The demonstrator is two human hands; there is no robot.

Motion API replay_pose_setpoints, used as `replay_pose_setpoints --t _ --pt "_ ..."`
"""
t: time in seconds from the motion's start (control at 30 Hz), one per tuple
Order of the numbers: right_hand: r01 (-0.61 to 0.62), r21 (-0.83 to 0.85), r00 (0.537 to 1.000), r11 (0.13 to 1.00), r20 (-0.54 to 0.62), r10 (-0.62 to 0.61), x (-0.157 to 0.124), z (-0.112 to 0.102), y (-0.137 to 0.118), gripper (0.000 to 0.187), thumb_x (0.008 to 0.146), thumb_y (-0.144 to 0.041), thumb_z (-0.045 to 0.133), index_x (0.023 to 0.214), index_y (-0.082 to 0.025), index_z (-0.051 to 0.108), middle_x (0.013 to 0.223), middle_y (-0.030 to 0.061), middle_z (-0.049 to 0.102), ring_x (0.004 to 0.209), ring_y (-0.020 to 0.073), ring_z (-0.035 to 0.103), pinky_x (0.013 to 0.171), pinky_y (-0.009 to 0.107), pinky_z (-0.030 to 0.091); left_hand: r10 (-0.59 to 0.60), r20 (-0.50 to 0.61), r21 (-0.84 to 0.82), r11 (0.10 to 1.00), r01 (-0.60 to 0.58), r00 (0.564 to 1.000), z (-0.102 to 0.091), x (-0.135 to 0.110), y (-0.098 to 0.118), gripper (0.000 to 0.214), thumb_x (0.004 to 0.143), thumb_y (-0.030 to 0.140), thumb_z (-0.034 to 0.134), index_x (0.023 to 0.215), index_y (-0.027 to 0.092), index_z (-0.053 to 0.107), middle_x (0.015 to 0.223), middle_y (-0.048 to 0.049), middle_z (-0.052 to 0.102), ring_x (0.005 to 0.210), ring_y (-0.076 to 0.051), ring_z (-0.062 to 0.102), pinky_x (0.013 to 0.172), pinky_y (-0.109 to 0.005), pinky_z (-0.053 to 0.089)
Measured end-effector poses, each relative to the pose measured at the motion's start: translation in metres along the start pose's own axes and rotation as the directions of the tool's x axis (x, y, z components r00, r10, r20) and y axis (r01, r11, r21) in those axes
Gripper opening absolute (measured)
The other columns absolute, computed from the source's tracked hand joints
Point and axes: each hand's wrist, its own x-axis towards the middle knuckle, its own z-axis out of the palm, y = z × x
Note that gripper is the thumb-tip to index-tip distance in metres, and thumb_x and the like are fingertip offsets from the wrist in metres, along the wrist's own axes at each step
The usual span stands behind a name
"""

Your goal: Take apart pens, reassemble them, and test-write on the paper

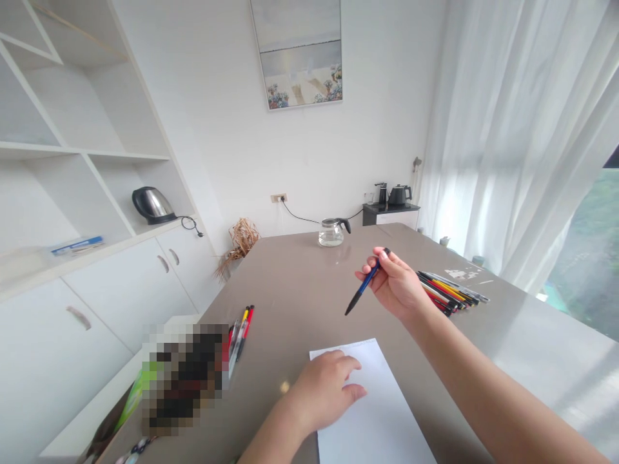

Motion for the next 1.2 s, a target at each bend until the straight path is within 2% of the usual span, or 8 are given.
replay_pose_setpoints --t 0.13,0.2,0.3,0.57,0.83,1.0,1.1,1.2 --pt "-0.017 0.090 0.997 0.996 -0.075 0.024 0.002 -0.004 -0.010 0.018 0.078 -0.037 0.044 0.081 -0.020 0.050 0.054 -0.0058 0.040 0.039 0.0051 0.037 0.041 0.020 0.036 -0.004 0.039 0.050 0.999 0.003 0.999 0.000 -0.001 0.001 0.032 0.073 0.039 0.049 0.102 0.026 0.054 0.093 -0.0018 0.056 0.084 -0.017 0.051 0.074 -0.026 0.039" --pt "-0.046 0.128 0.993 0.991 -0.102 0.060 0.002 -0.007 -0.014 0.026 0.077 -0.044 0.040 0.078 -0.019 0.050 0.049 -0.0071 0.033 0.035 0.0048 0.028 0.035 0.019 0.028 0.001 0.047 0.056 0.998 -0.003 0.999 0.001 0.000 0.001 0.033 0.074 0.039 0.048 0.103 0.025 0.054 0.097 -0.0025 0.055 0.087 -0.018 0.051 0.076 -0.027 0.039" --pt "-0.077 0.189 0.984 0.979 -0.144 0.105 0.001 -0.011 -0.019 0.024 0.076 -0.041 0.038 0.075 -0.019 0.048 0.047 -0.0081 0.027 0.032 0.0048 0.021 0.031 0.019 0.021 0.005 0.056 0.057 0.998 -0.008 0.998 0.002 -0.001 0.000 0.035 0.074 0.040 0.048 0.105 0.025 0.053 0.101 -0.0032 0.054 0.090 -0.019 0.050 0.078 -0.027 0.039" --pt "-0.134 0.325 0.970 0.936 -0.150 0.190 0.001 -0.010 -0.023 0.006 0.068 -0.023 0.037 0.065 -0.018 0.039 0.050 -0.0073 0.027 0.033 0.0043 0.019 0.030 0.019 0.017 0.039 0.100 0.131 0.990 -0.051 0.994 0.003 0.000 -0.003 0.034 0.073 0.044 0.048 0.101 0.026 0.055 0.094 -0.0020 0.052 0.086 -0.018 0.050 0.076 -0.027 0.040" --pt "-0.106 0.376 0.971 0.921 -0.159 0.177 0.001 -0.014 -0.027 0.017 0.073 -0.033 0.034 0.069 -0.018 0.042 0.051 -0.0064 0.030 0.033 0.0048 0.024 0.030 0.019 0.022 0.024 0.129 0.184 0.982 -0.048 0.991 -0.001 -0.005 0.006 0.045 0.065 0.051 0.055 0.103 0.026 0.054 0.095 -0.0033 0.050 0.089 -0.020 0.048 0.079 -0.030 0.038" --pt "-0.085 0.337 0.974 0.938 -0.169 0.150 0.000 -0.014 -0.030 0.015 0.073 -0.029 0.034 0.069 -0.018 0.043 0.050 -0.0056 0.033 0.033 0.0045 0.027 0.031 0.019 0.023 0.016 0.189 0.239 0.969 -0.062 0.982 0.004 -0.017 0.018 0.061 0.051 0.056 0.062 0.102 0.024 0.054 0.100 -0.0081 0.050 0.099 -0.031 0.042 0.082 -0.044 0.036" --pt "-0.083 0.305 0.977 0.949 -0.164 0.138 0.001 -0.015 -0.030 0.009 0.071 -0.024 0.036 0.066 -0.018 0.041 0.048 -0.0063 0.031 0.033 0.0047 0.026 0.030 0.019 0.021 -0.070 0.234 0.287 0.958 -0.001 0.970 0.018 -0.023 0.013 0.087 0.043 0.053 0.068 0.121 0.025 0.038 0.124 -0.0147 0.036 0.115 -0.046 0.019 0.085 -0.059 0.024" --pt "-0.088 0.291 0.979 0.953 -0.153 0.137 0.002 -0.016 -0.026 0.006 0.069 -0.021 0.037 0.063 -0.019 0.039 0.047 -0.0070 0.028 0.032 0.0050 0.025 0.030 0.019 0.019 -0.102 0.282 0.277 0.961 0.021 0.954 0.032 -0.023 0.007 0.097 0.044 0.050 0.069 0.127 0.026 0.027 0.134 -0.0156 0.022 0.117 -0.049 0.011 0.084 -0.063 0.021"
